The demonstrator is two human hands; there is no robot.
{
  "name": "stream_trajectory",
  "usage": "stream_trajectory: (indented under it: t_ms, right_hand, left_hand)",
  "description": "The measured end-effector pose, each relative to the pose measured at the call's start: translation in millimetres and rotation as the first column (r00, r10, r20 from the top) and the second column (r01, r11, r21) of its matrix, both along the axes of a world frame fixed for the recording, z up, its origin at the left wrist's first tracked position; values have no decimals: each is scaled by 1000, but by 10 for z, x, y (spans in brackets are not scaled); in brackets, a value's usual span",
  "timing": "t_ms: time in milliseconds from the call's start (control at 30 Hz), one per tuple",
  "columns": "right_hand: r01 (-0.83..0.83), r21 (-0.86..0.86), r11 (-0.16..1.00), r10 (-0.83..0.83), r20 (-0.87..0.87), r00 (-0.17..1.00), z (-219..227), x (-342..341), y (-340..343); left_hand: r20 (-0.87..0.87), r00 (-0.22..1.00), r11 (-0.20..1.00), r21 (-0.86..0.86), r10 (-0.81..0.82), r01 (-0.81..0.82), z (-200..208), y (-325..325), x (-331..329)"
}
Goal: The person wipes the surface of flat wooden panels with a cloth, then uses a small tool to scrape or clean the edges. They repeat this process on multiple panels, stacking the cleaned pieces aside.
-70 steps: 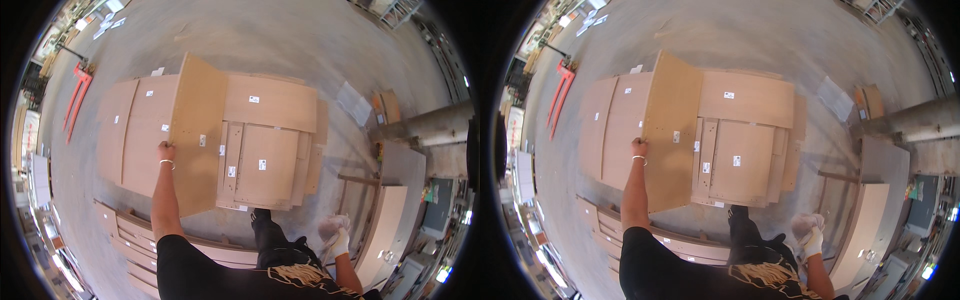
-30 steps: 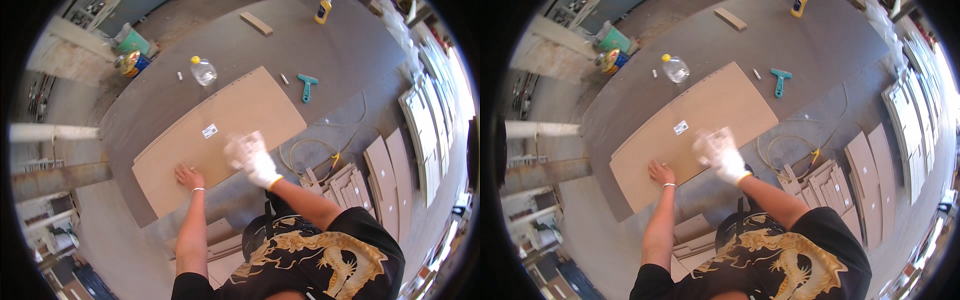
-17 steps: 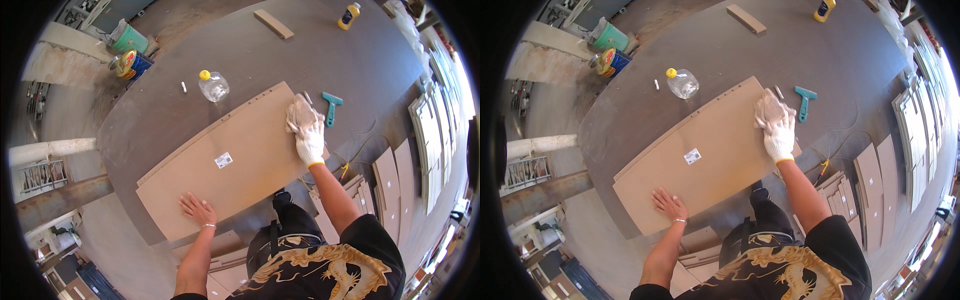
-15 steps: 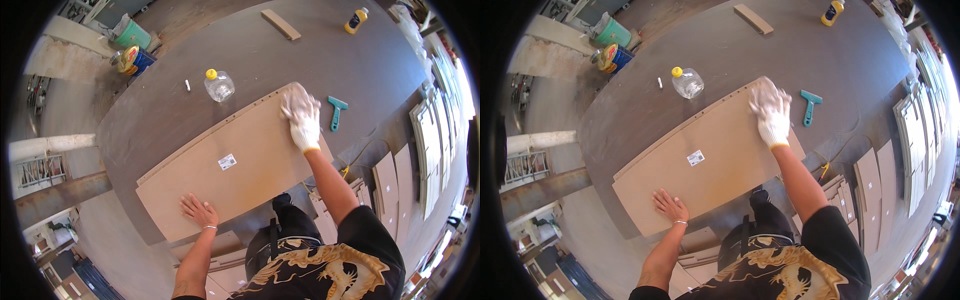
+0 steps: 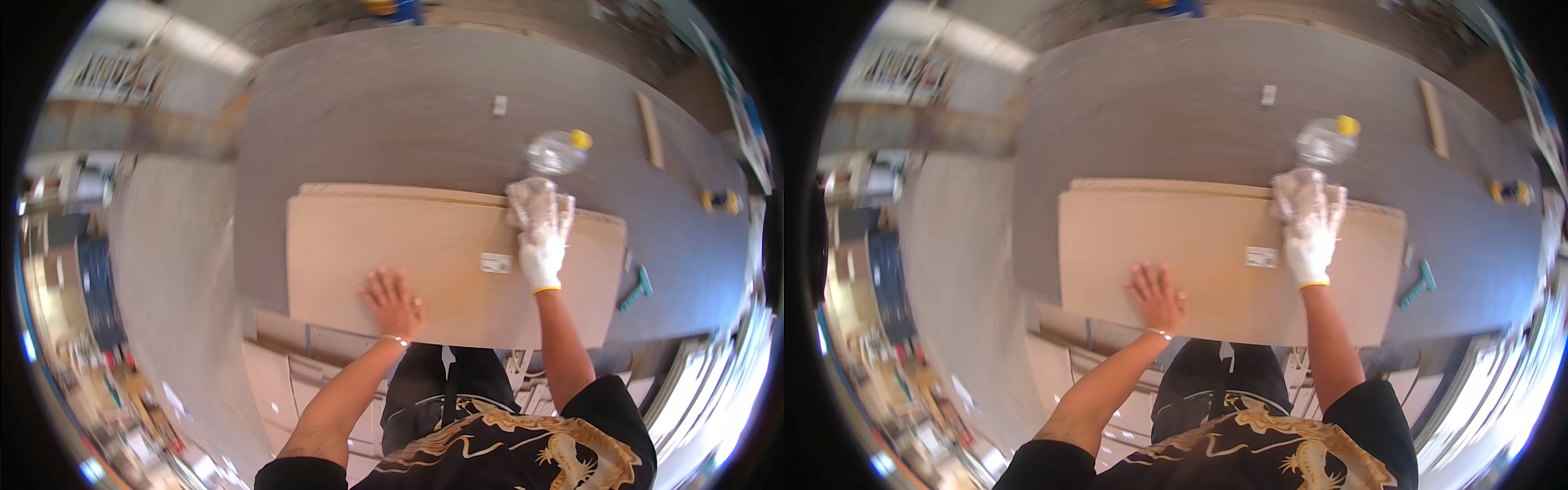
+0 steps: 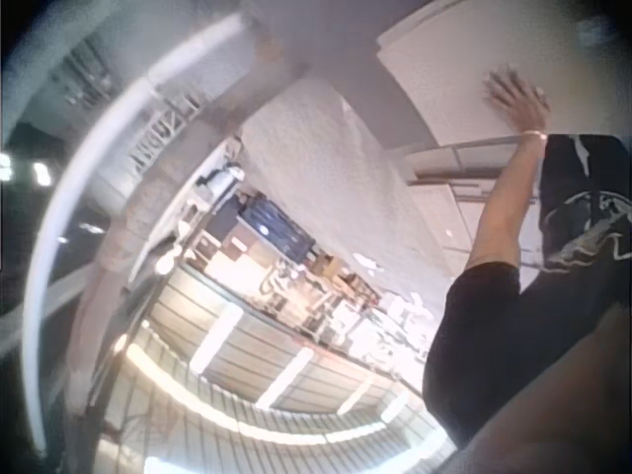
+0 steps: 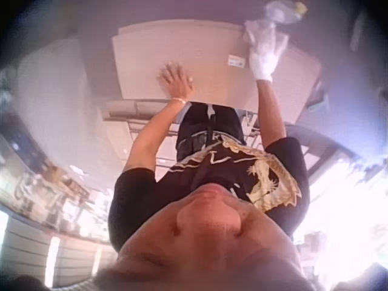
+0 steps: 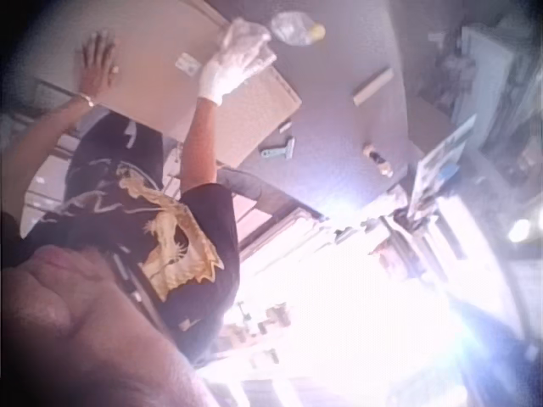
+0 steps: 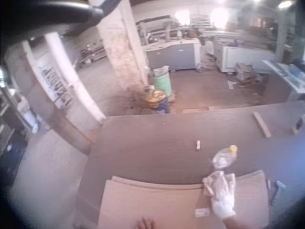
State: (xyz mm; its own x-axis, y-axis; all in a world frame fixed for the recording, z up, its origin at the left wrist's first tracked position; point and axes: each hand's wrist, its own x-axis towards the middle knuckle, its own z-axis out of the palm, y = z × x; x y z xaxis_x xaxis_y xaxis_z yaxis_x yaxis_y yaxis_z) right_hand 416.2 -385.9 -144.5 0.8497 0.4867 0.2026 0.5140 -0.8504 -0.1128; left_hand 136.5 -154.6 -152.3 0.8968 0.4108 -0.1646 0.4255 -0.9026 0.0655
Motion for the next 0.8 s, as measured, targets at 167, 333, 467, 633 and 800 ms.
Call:
stream_trajectory:
  t_ms: [167, 333, 467, 633, 800]
  right_hand:
    - [-385, 305, 871, 437, -126, 890, -221, -664, 2434]
    - [-601, 439, 668, 635, 85, 768, -200, -1080, 4349]
    - [-775, 297, 558, 805, 32, 592, 120, -1920, 4300]
    - [-715, 544, 439, 882, -413, 228, 221, -1715, 4323]
    - [-741, 213, 637, 710, 212, 671, 11, -1275, 4573]
  left_hand:
    - [44, 998, 994, -104, 42, -37, 1, -33, 41]
    - [-123, 992, 959, -279, 19, -53, 26, -32, 14]
    - [10, 1000, 938, -345, 26, -21, 4, -2, 10]
    - [172, 981, 867, -499, 92, 6, -6, 12, 26]
    - [-41, 998, 945, -327, -41, 25, 92, -38, 20]
